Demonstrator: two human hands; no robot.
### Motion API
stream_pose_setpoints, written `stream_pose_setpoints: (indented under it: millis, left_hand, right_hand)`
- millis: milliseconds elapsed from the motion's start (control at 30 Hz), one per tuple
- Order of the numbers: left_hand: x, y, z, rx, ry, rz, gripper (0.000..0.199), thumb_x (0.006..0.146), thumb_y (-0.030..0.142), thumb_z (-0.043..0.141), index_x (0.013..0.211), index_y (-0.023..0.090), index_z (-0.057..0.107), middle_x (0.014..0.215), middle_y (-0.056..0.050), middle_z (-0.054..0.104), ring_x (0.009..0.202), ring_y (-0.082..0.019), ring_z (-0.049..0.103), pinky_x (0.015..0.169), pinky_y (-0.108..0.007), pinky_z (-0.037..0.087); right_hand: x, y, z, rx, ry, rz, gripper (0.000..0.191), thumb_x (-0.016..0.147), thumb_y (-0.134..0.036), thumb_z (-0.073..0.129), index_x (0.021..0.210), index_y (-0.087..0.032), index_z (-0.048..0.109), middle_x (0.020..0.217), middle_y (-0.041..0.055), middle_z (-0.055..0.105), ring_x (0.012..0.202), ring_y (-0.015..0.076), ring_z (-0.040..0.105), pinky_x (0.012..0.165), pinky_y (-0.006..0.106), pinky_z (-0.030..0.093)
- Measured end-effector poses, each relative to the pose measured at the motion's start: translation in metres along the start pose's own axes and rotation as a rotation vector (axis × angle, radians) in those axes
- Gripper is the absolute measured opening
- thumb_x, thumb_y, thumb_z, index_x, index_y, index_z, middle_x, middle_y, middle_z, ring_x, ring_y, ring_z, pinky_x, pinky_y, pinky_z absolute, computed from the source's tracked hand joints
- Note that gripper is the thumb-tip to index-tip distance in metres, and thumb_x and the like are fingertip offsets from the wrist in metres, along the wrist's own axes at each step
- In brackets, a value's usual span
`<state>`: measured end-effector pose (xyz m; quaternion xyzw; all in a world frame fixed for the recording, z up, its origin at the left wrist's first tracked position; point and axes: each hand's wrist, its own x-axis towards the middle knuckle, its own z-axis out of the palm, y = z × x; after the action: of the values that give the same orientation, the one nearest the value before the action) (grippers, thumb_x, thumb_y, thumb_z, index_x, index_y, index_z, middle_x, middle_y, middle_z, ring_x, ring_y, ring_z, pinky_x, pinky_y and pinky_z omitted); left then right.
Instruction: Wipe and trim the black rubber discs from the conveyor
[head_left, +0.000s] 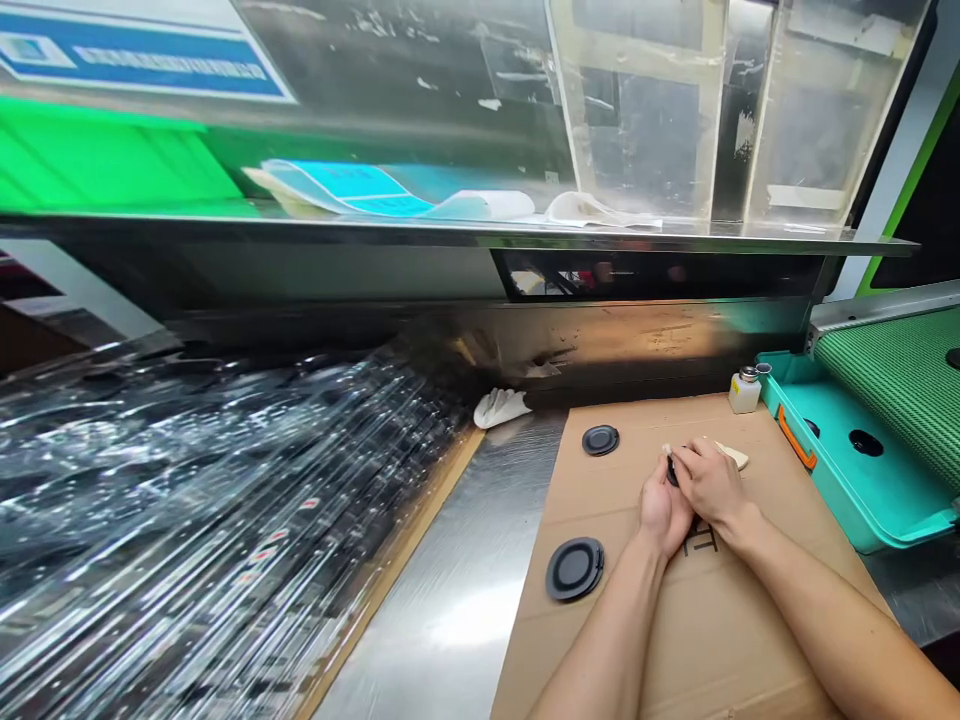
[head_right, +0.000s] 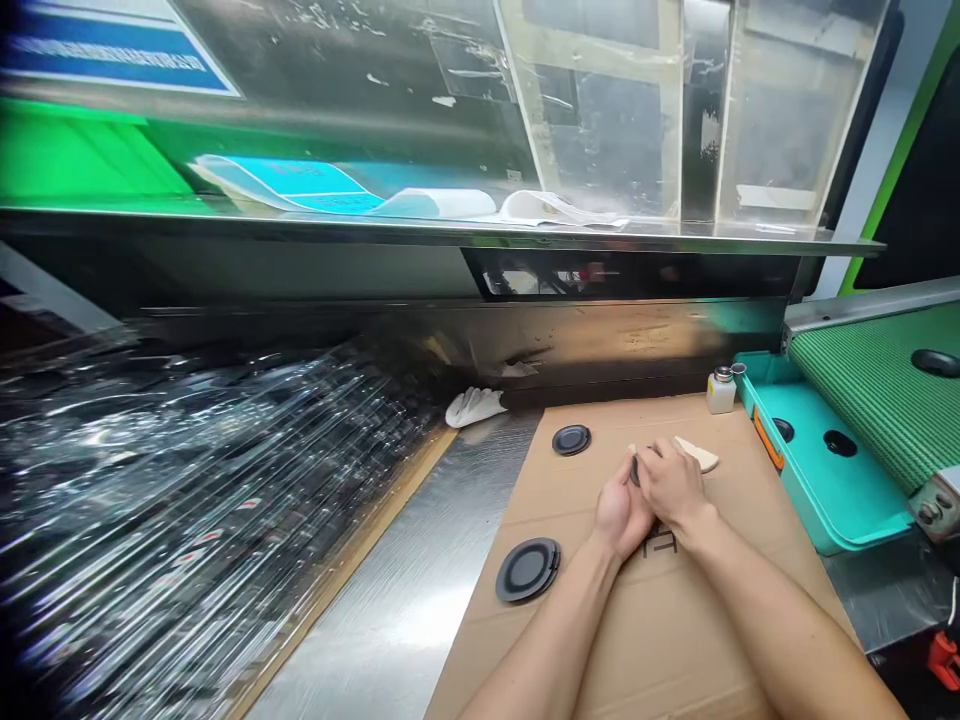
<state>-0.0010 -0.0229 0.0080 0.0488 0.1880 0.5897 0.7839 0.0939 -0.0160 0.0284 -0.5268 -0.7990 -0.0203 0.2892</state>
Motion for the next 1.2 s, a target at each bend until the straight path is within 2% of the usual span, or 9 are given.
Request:
stream_pose_setpoints:
  millis: [100,300,500,600,700,833,967,1100,1200]
  left_hand:
    - [0.001,-0.001,-0.001,-0.010,0.015,0.027,0.031,0.101,0.032,0.041,0.103,0.017,0.068,0.102,-0.007,0.073,0.105,-0.019,0.068,0.105,-0.034,0.049]
    - [-0.003,0.008,-0.002,0.005,-0.014,-0.050,0.051,0.099,0.052,0.036,0.097,0.012,0.067,0.096,-0.015,0.072,0.106,-0.026,0.068,0.101,-0.042,0.052]
    - [-0.004,0.006,0.000,0.050,0.001,0.006,0.037,0.102,0.034,0.037,0.107,0.014,0.067,0.101,-0.012,0.072,0.099,-0.020,0.070,0.096,-0.035,0.055]
    - [-0.004,0.002,0.000,0.047,0.008,0.021,0.034,0.102,0.029,0.037,0.109,0.013,0.067,0.103,-0.012,0.072,0.099,-0.018,0.069,0.094,-0.030,0.055]
    - [-0.005,0.001,-0.001,0.053,0.029,0.057,0.034,0.103,0.028,0.037,0.106,0.012,0.067,0.098,-0.010,0.073,0.092,-0.015,0.070,0.092,-0.028,0.055]
    - [-0.005,0.002,-0.002,0.095,0.029,0.044,0.035,0.102,0.030,0.038,0.097,0.013,0.068,0.095,-0.009,0.073,0.089,-0.016,0.070,0.095,-0.033,0.055]
    - [-0.004,-0.002,0.001,0.091,-0.003,0.033,0.036,0.101,0.034,0.041,0.095,0.011,0.069,0.099,-0.012,0.073,0.100,-0.021,0.069,0.099,-0.035,0.052]
    - [-0.003,-0.007,0.005,0.062,0.027,0.084,0.039,0.102,0.030,0.037,0.088,0.012,0.068,0.090,-0.011,0.074,0.096,-0.020,0.070,0.099,-0.035,0.052]
    - [0.001,-0.009,0.004,0.021,0.031,0.087,0.047,0.102,0.035,0.033,0.085,0.010,0.068,0.090,-0.014,0.073,0.094,-0.021,0.070,0.097,-0.034,0.052]
  right_hand:
    - [0.003,-0.007,0.000,-0.059,-0.022,-0.002,0.025,0.100,-0.027,0.048,0.104,-0.024,0.072,0.093,0.0064,0.063,0.086,0.0190,0.056,0.071,0.027,0.040]
    - [-0.007,-0.003,-0.013,0.146,-0.197,-0.232,0.021,0.095,-0.023,0.055,0.099,-0.026,0.074,0.090,0.0024,0.064,0.081,0.0157,0.057,0.071,0.025,0.041]
    - [-0.014,0.015,-0.015,-0.092,-0.108,-0.042,0.026,0.099,-0.025,0.048,0.097,-0.023,0.074,0.089,0.0054,0.065,0.082,0.0176,0.057,0.071,0.027,0.041]
    - [-0.011,0.012,-0.010,-0.098,-0.075,-0.070,0.027,0.101,-0.025,0.045,0.105,-0.022,0.072,0.094,0.0059,0.066,0.088,0.0179,0.058,0.078,0.027,0.042]
    - [-0.006,0.006,-0.008,-0.118,-0.094,-0.080,0.026,0.101,-0.026,0.045,0.105,-0.023,0.070,0.096,0.0056,0.067,0.092,0.0191,0.057,0.080,0.028,0.041]
    - [-0.007,0.001,-0.012,-0.195,-0.149,0.026,0.025,0.098,-0.021,0.046,0.092,-0.020,0.070,0.094,0.0071,0.067,0.091,0.0201,0.058,0.077,0.029,0.041]
    - [-0.013,0.001,-0.012,-0.132,-0.196,-0.049,0.022,0.096,-0.019,0.047,0.089,-0.020,0.069,0.097,0.0057,0.068,0.091,0.0187,0.060,0.078,0.027,0.041]
    - [-0.014,0.010,-0.012,-0.139,-0.109,0.046,0.023,0.096,-0.022,0.045,0.090,-0.019,0.067,0.095,0.0077,0.067,0.091,0.0200,0.061,0.076,0.027,0.042]
    - [-0.014,0.021,-0.010,-0.032,-0.119,-0.081,0.023,0.094,-0.025,0.045,0.085,-0.020,0.066,0.094,0.0062,0.067,0.090,0.0197,0.062,0.076,0.027,0.042]
